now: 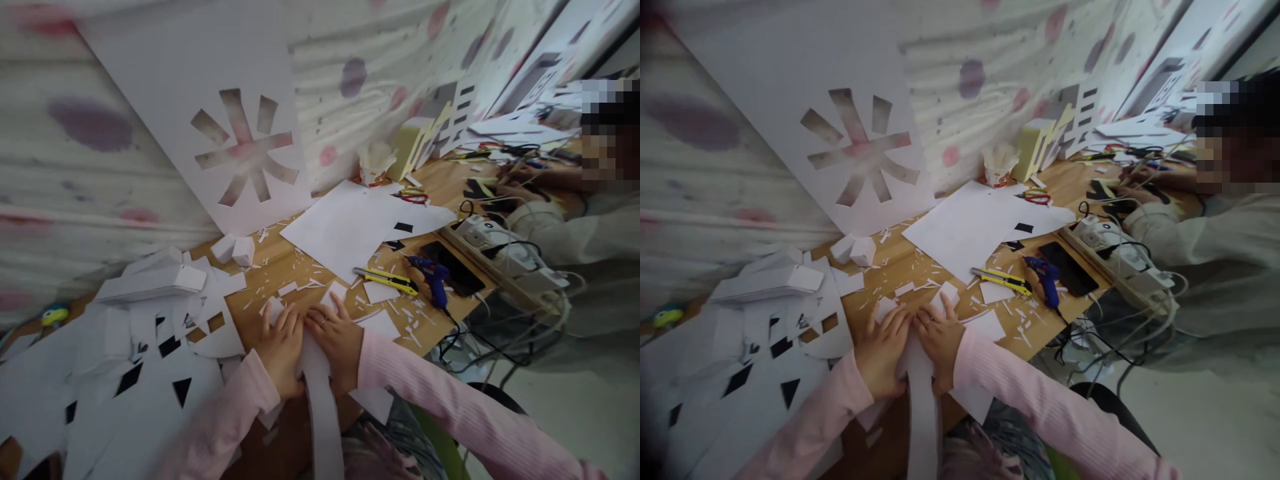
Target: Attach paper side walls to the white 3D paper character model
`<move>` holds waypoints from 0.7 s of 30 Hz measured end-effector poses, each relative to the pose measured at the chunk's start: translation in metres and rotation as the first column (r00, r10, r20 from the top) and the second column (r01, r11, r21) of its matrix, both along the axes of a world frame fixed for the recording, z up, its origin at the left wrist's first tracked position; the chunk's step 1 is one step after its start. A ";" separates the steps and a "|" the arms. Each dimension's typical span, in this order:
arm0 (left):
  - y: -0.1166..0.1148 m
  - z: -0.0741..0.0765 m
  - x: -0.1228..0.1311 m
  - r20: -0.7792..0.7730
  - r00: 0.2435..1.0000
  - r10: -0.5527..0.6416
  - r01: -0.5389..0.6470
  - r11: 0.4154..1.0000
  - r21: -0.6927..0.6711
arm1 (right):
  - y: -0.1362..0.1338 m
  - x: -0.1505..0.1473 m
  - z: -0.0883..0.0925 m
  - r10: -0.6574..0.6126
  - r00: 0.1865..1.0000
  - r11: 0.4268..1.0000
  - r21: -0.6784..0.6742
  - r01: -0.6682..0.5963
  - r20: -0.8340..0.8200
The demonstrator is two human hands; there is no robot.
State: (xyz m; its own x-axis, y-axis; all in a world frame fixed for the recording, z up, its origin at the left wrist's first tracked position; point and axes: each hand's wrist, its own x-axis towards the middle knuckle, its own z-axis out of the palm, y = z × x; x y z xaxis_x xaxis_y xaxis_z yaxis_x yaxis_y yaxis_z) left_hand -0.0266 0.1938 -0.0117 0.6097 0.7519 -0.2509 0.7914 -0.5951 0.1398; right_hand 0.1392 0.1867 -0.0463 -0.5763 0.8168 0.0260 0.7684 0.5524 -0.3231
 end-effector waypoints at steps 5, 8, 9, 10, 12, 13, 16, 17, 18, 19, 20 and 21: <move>0.006 -0.013 0.000 0.076 0.997 0.029 -0.025 0.999 -0.046 | 0.002 0.008 -0.012 0.030 0.999 0.998 -0.055 -0.028 0.033; 0.012 -0.018 -0.001 0.144 0.989 0.033 -0.022 0.997 -0.078 | 0.005 0.012 -0.010 0.030 0.995 0.997 -0.075 -0.023 0.096; 0.013 -0.020 -0.002 0.172 0.985 0.029 -0.014 0.996 -0.090 | 0.006 0.012 -0.008 0.040 0.993 0.996 -0.082 -0.031 0.110; 0.015 -0.022 -0.003 0.203 0.979 0.025 -0.004 0.995 -0.103 | 0.007 0.013 -0.005 0.054 0.992 0.995 -0.088 -0.044 0.116; 0.016 -0.023 -0.004 0.267 0.963 0.031 0.002 0.992 -0.124 | 0.011 0.013 0.002 0.102 0.990 0.990 -0.106 -0.091 0.102; 0.016 -0.024 -0.005 0.293 0.955 0.042 -0.003 0.991 -0.131 | 0.013 0.014 0.005 0.136 0.987 0.984 -0.124 -0.125 0.085; 0.017 -0.022 -0.005 0.331 0.941 0.077 -0.028 0.988 -0.152 | 0.019 0.015 0.013 0.191 0.980 0.968 -0.178 -0.179 0.051; 0.017 -0.022 -0.005 0.335 0.938 0.085 -0.033 0.987 -0.160 | 0.020 0.015 0.014 0.186 0.981 0.967 -0.187 -0.173 0.055; 0.018 -0.022 -0.005 0.339 0.936 0.092 -0.036 0.985 -0.168 | 0.021 0.015 0.013 0.178 0.982 0.968 -0.188 -0.164 0.061; 0.018 -0.022 -0.005 0.344 0.934 0.101 -0.041 0.983 -0.176 | 0.021 0.014 0.012 0.169 0.984 0.971 -0.181 -0.155 0.064; 0.019 -0.022 -0.005 0.350 0.931 0.108 -0.045 0.982 -0.183 | 0.021 0.014 0.010 0.160 0.985 0.974 -0.170 -0.148 0.061; 0.019 -0.022 -0.005 0.357 0.927 0.113 -0.047 0.981 -0.189 | 0.021 0.013 0.008 0.152 0.987 0.977 -0.156 -0.142 0.051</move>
